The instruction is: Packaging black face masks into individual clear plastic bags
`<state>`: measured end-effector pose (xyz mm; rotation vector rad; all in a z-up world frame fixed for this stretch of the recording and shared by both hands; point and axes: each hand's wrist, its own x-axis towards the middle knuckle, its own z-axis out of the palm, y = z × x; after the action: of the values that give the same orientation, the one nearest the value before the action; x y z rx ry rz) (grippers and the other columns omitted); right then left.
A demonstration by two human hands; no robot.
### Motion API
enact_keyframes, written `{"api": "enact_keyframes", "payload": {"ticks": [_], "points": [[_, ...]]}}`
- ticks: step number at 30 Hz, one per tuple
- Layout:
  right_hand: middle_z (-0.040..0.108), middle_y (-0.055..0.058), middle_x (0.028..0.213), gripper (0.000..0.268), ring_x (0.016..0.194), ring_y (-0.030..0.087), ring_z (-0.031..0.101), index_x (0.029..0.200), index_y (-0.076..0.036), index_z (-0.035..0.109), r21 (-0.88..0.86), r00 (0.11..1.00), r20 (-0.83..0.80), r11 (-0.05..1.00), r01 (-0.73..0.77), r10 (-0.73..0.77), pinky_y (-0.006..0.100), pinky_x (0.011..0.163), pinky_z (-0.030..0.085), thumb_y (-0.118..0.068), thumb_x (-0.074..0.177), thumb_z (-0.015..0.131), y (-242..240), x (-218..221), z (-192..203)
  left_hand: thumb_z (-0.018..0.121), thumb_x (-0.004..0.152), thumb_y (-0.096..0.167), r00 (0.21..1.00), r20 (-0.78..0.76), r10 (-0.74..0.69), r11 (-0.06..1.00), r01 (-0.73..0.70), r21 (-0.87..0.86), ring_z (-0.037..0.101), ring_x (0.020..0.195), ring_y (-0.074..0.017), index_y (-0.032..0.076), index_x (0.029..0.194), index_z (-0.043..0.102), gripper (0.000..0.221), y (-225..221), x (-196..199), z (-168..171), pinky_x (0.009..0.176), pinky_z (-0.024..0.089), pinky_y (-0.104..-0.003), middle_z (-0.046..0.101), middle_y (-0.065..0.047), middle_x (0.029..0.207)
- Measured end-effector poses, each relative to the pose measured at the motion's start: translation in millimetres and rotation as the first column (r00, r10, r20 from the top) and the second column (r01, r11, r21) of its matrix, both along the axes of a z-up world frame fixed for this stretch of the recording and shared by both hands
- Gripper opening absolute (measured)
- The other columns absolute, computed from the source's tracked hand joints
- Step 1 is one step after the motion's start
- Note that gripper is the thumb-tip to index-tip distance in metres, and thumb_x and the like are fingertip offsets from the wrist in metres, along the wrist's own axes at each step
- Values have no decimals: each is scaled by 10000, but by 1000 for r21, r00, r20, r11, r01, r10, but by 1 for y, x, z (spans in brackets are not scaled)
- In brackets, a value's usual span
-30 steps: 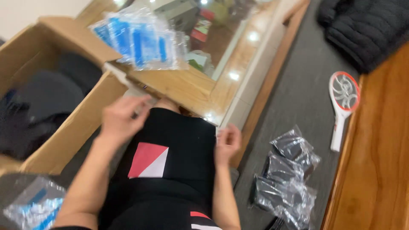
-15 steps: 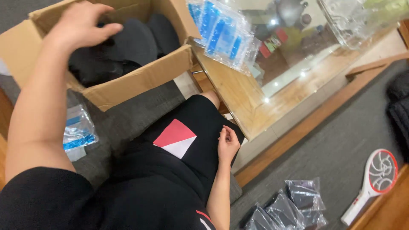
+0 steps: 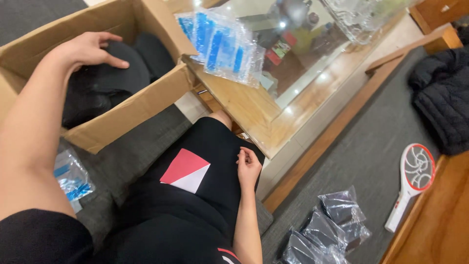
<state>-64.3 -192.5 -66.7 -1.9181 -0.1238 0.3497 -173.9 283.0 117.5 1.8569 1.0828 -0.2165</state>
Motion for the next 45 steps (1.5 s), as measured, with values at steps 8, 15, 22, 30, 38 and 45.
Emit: {"api": "enact_keyframes", "payload": {"ticks": [8,15,22,30,38,45], "points": [[674,40,749,188,598,84,594,1033,-58,753,46,1000,14,999,5,-6,227,600,521,-178,968,624,-1,1,-11,890,648,395,986,-100,-137,921,164,354,577,1266,-345,143,1450,619,883,25,-8,-39,1014,437,-491,635,-229,1356],[669,33,753,180,603,84,599,1013,-66,757,41,1000,12,999,16,-17,228,605,522,-179,962,627,1,0,0,907,646,401,986,-97,-137,891,166,424,567,1224,-413,122,1534,525,1007,26,-4,-42,993,415,-533,637,-228,1321],[675,50,772,178,577,90,576,1019,-71,760,43,999,-21,999,26,-25,220,556,503,-164,963,618,0,-2,2,843,831,141,978,194,79,997,-81,-2,648,845,-213,64,1118,726,319,9,-30,-26,730,544,-405,723,-89,1020],[687,39,767,171,669,96,631,1041,-72,755,103,998,55,995,4,-10,236,664,544,-160,974,625,20,-3,43,1009,1068,190,781,403,-477,537,-104,837,605,1044,-368,-96,1240,665,480,-54,-25,6,902,480,-445,664,-230,1189],[336,263,1541,921,1376,468,420,1618,-128,194,133,920,385,982,-137,76,601,1139,326,-13,845,681,51,40,106,853,749,271,359,430,-828,536,280,797,686,1000,-299,112,1107,690,424,-245,127,-82,951,480,-468,715,-95,992],[657,94,1030,593,1001,187,622,1238,-60,637,411,893,415,912,-12,-175,381,967,506,165,699,743,8,96,19,771,836,367,234,393,-889,440,205,874,586,1147,-189,185,1137,604,389,-300,165,-98,1110,336,-467,630,6,1038]]}}
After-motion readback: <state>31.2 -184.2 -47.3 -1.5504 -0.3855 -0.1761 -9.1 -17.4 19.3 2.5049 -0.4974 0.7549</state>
